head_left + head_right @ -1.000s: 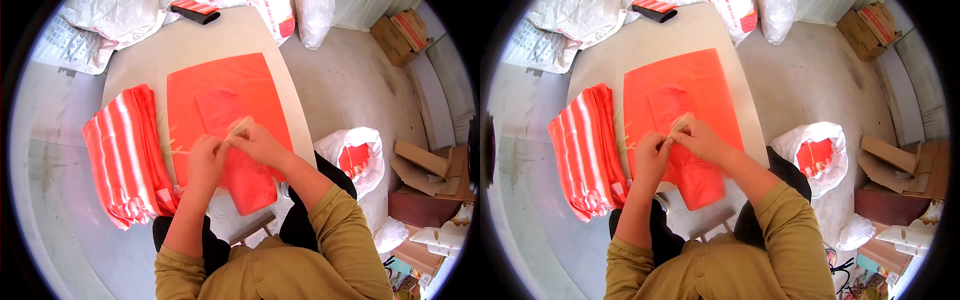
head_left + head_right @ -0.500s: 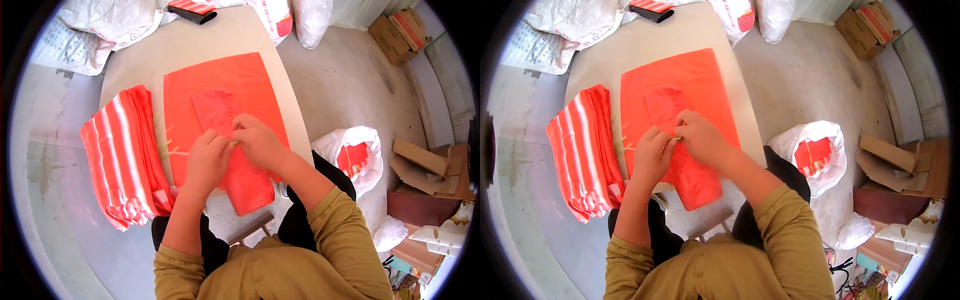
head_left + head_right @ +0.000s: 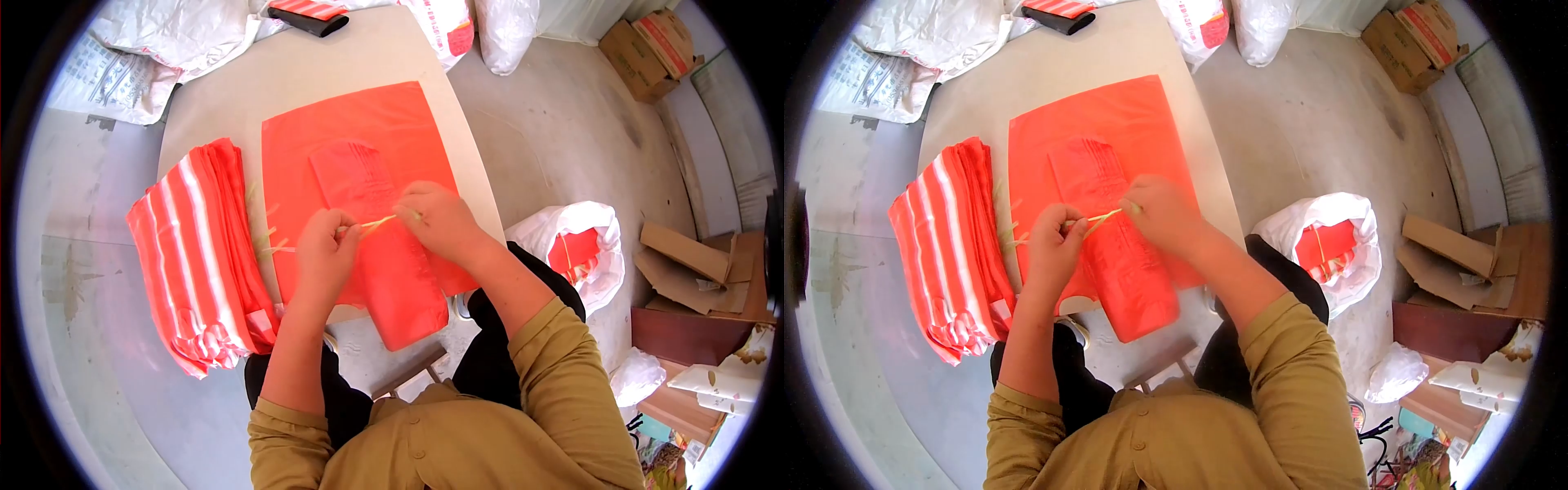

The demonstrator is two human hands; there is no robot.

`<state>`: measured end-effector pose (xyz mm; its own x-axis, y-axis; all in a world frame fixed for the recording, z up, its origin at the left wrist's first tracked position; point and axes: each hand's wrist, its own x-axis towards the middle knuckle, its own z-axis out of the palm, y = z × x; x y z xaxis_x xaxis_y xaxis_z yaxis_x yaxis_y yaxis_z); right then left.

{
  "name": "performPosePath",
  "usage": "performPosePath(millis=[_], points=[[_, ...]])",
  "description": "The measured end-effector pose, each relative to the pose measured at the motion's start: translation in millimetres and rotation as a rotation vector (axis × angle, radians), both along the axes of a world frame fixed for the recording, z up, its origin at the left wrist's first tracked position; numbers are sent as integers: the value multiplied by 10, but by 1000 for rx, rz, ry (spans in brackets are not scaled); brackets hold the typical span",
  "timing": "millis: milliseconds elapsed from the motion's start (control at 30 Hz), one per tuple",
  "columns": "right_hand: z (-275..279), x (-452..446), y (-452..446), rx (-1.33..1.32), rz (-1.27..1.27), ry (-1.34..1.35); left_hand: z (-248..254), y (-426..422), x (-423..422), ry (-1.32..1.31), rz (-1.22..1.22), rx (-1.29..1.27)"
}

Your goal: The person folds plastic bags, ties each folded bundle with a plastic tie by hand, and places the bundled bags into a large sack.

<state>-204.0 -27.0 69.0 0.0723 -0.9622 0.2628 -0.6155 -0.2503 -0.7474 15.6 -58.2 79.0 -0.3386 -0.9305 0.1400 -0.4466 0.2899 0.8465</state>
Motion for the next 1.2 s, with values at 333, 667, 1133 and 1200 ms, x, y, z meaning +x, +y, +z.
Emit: performPosePath(millis=[333,667,1133,1200], points=[[-137,-154,68,268,-9,92,-111,-65,133,54,91,95],[-248,-75,1,385,-31,-217,-74,3,55,986,-133,752],[-23,117,32,637,76,-1002,-187,-22,81,1195,75,890],[-103,109,5,636,75,-935,-134,-24,82,1175,71,854]])
